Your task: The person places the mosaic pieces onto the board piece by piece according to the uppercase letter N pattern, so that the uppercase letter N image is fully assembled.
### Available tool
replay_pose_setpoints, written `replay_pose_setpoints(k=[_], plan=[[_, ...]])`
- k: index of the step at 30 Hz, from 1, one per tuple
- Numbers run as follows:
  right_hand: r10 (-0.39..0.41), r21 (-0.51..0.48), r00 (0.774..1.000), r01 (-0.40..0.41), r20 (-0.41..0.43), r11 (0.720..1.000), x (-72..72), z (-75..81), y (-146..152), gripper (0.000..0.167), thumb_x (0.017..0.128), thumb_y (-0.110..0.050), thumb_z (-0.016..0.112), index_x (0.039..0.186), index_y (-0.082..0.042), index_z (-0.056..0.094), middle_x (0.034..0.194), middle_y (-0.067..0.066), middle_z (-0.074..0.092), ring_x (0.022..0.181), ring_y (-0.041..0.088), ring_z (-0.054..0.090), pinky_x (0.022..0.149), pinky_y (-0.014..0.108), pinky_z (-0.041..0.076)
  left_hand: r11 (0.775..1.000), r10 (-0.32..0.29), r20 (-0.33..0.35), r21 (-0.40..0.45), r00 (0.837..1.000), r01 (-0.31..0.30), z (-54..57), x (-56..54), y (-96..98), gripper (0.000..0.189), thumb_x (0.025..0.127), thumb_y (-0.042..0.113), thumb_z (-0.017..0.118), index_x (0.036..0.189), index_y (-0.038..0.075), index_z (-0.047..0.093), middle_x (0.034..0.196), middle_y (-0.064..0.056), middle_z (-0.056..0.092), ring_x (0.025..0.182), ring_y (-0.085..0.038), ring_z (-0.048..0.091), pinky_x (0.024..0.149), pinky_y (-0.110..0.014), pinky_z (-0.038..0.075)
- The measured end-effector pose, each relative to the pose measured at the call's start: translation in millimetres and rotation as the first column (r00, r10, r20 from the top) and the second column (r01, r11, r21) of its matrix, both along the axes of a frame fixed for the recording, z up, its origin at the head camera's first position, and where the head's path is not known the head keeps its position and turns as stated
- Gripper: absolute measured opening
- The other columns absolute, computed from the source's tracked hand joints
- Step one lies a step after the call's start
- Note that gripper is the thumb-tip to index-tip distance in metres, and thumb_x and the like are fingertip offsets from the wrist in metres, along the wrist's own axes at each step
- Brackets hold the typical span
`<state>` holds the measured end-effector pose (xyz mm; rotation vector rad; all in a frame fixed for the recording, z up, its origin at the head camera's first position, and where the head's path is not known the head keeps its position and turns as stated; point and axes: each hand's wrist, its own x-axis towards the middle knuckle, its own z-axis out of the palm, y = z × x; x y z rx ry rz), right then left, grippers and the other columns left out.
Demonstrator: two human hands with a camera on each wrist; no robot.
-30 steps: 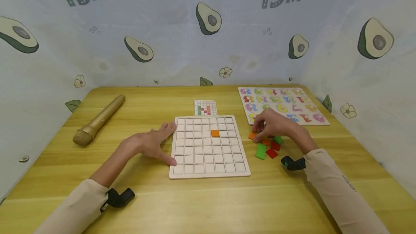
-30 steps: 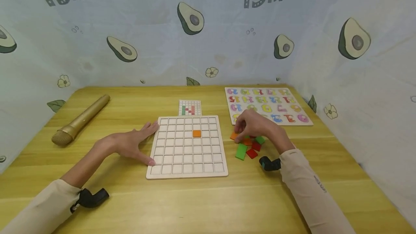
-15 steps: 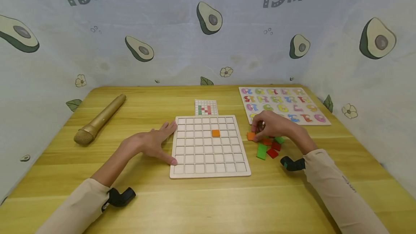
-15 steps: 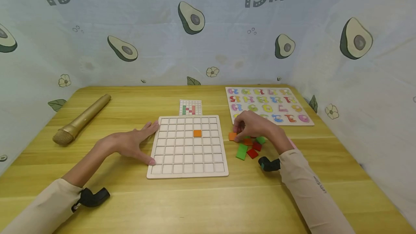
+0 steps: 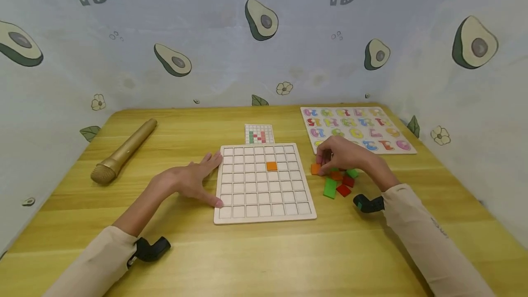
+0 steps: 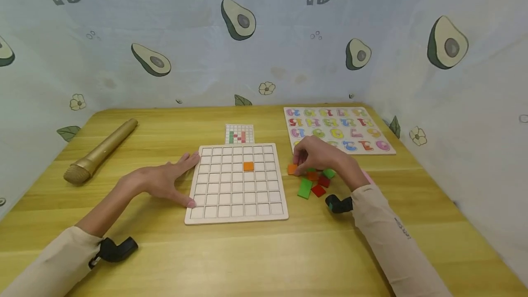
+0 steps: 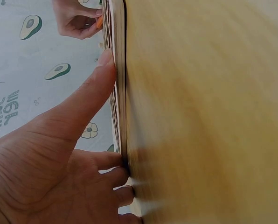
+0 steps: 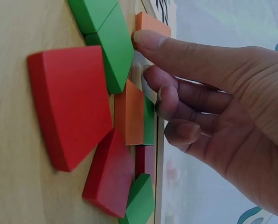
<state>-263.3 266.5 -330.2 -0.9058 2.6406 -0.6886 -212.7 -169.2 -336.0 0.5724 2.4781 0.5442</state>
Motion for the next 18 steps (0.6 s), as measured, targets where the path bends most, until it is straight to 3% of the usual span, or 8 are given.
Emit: replay_pose_setpoints(k=[7, 13, 18], plan=[[0.015, -0.034, 1.0, -0.015, -0.012, 0.999, -1.9, 4.8, -2, 0.011, 0.091, -0.007, 0.087, 0.087, -0.008, 0.077, 0.081, -0.002, 0.073, 0.074, 0.015, 0.069, 0.069, 0.027, 0.058, 1.0, -0.008, -0.01, 0.011, 1.0, 0.008, 2.5, 1.0, -1.6, 0.134, 0.086, 0.06, 0.087, 0.175, 0.011, -0.001, 0.18, -0.018, -0.01, 0.156, -0.066, -0.002, 0.123, -0.079, 0.007], [-0.03, -0.086, 0.999, 0.027, -0.034, 0.996, -1.3, 8.2, -7, 0.006, 0.093, -0.008, 0.086, 0.089, -0.008, 0.081, 0.083, -0.001, 0.076, 0.073, 0.017, 0.068, 0.07, 0.026, 0.058, 1.0, -0.015, -0.016, 0.003, 1.0, 0.015, 2.9, -0.3, -2.1, 0.135, 0.086, 0.063, 0.086, 0.175, 0.011, -0.001, 0.18, -0.017, -0.009, 0.157, -0.065, -0.001, 0.124, -0.078, 0.008], [-0.043, -0.154, 0.999, 0.042, -0.005, 0.987, 1.5, 7.6, -15, 0.006, 0.095, -0.008, 0.084, 0.093, -0.003, 0.082, 0.086, 0.001, 0.078, 0.074, 0.02, 0.068, 0.071, 0.025, 0.058, 1.0, -0.019, -0.01, 0.006, 1.0, 0.019, 1.6, -2.3, -0.8, 0.135, 0.086, 0.062, 0.087, 0.175, 0.011, -0.001, 0.18, -0.017, -0.01, 0.157, -0.065, -0.002, 0.123, -0.078, 0.007]])
